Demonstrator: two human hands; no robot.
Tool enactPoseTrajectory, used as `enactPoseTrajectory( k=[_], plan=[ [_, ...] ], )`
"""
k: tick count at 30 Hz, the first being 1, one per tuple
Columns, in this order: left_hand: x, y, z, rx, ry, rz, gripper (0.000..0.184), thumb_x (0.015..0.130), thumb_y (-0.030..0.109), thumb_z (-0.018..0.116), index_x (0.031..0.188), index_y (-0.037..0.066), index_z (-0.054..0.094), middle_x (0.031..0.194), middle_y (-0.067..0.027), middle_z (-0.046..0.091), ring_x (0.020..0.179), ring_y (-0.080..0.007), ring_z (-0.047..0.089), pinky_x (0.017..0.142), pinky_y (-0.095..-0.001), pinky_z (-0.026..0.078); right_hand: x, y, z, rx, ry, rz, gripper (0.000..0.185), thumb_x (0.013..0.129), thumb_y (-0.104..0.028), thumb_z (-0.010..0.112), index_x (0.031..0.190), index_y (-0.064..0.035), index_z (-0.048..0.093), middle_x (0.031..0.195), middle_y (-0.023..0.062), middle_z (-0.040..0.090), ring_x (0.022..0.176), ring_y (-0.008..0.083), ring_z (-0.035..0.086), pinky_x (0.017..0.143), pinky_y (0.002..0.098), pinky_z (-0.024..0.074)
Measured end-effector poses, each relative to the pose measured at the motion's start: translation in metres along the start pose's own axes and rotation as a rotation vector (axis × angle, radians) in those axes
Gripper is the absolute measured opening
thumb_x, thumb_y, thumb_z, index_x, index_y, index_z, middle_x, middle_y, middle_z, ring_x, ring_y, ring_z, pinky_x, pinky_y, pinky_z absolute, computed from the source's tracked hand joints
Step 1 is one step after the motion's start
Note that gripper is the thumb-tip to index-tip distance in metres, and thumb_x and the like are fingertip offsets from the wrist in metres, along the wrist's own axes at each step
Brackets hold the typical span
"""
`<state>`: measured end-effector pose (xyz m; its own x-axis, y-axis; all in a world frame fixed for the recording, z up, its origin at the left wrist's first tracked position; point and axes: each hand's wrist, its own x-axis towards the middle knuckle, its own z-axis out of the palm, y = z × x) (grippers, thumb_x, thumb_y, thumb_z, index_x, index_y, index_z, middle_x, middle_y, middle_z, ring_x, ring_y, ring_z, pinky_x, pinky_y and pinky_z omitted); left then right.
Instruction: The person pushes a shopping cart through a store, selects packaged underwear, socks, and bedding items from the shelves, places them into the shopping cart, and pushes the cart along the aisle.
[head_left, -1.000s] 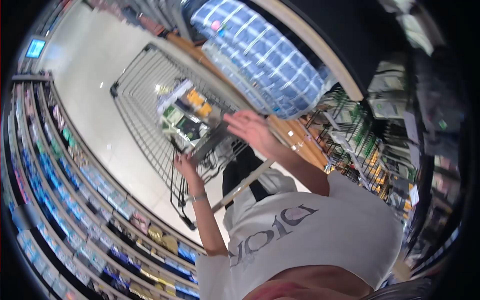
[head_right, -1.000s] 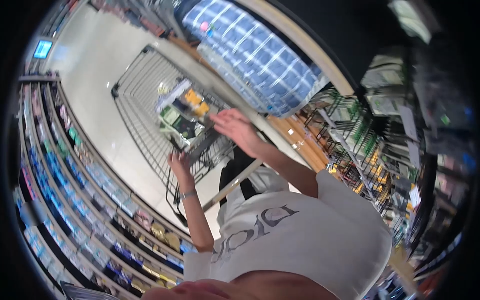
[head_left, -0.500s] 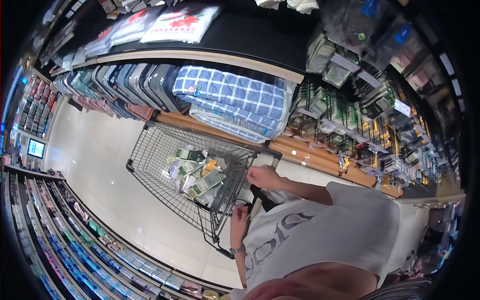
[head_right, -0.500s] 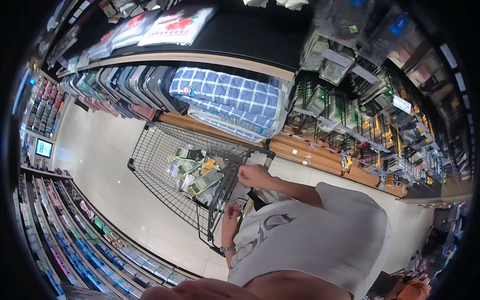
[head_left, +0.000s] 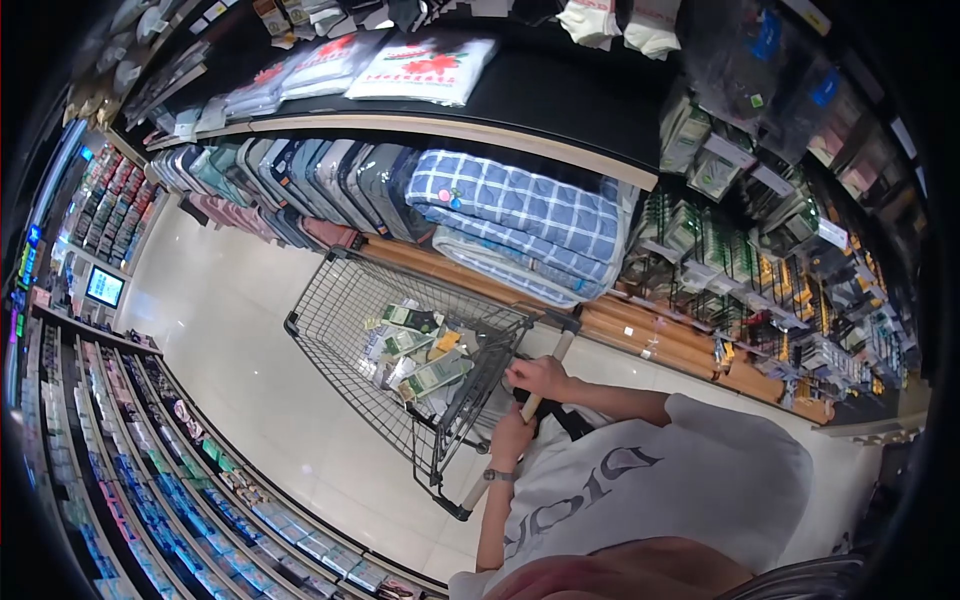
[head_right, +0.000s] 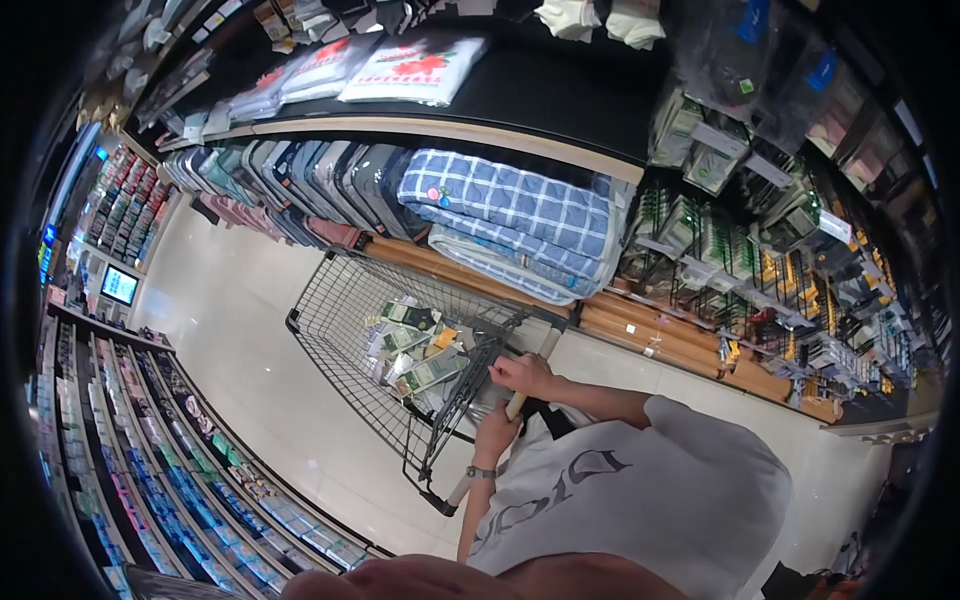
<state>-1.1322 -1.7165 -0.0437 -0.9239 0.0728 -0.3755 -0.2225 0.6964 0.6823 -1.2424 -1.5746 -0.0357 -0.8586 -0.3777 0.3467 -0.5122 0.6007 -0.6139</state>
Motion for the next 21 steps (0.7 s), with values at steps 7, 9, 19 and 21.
enactPoseTrajectory(
  k=[7, 9, 19, 21],
  plan=[
    [0.038, -0.003, -0.061, 0.269, 0.119, -0.127, 0.034, 0.09, 0.03, 0.07, 0.116, 0.009, 0.069, 0.081, -0.0206, 0.074, 0.08, -0.0403, 0.073, 0.07, -0.0513, 0.059, 0.072, -0.02, 0.035, 0.21, -0.019, 0.073, 0.01, 0.09, -0.01, 0.066, 0.101, -0.0118, 0.066, 0.094, 0.0053, 0.065, 0.078, 0.0288, 0.069, 0.065, 0.0424, 0.055],
    [0.049, -0.013, -0.082, 0.283, 0.146, -0.127, 0.034, 0.089, 0.031, 0.071, 0.117, 0.01, 0.068, 0.082, -0.0203, 0.074, 0.079, -0.0405, 0.073, 0.069, -0.0517, 0.059, 0.098, -0.024, 0.049, 0.222, -0.06, 0.051, 0.017, 0.088, -0.005, 0.063, 0.103, -0.0117, 0.066, 0.099, 0.0052, 0.062, 0.082, 0.0299, 0.068, 0.066, 0.0435, 0.0544],
    [0.123, -0.07, -0.184, 0.387, 0.327, -0.203, 0.025, 0.088, 0.032, 0.071, 0.101, 0.012, 0.066, 0.081, -0.0165, 0.073, 0.074, -0.0381, 0.073, 0.065, -0.05, 0.058, 0.242, -0.037, 0.15, 0.132, -0.33, -0.016, 0.035, 0.075, 0.004, 0.062, 0.105, -0.0128, 0.063, 0.107, 0.0064, 0.057, 0.101, 0.0314, 0.062, 0.09, 0.0457, 0.0463],
    [0.137, -0.087, -0.207, 0.394, 0.361, -0.179, 0.023, 0.087, 0.032, 0.071, 0.097, 0.012, 0.066, 0.08, -0.0162, 0.073, 0.073, -0.038, 0.072, 0.064, -0.0504, 0.057, 0.268, -0.044, 0.17, 0.128, -0.379, -0.039, 0.036, 0.074, 0.007, 0.062, 0.104, -0.0127, 0.063, 0.105, 0.0072, 0.057, 0.1, 0.0299, 0.062, 0.091, 0.043, 0.0437]
  ],
)
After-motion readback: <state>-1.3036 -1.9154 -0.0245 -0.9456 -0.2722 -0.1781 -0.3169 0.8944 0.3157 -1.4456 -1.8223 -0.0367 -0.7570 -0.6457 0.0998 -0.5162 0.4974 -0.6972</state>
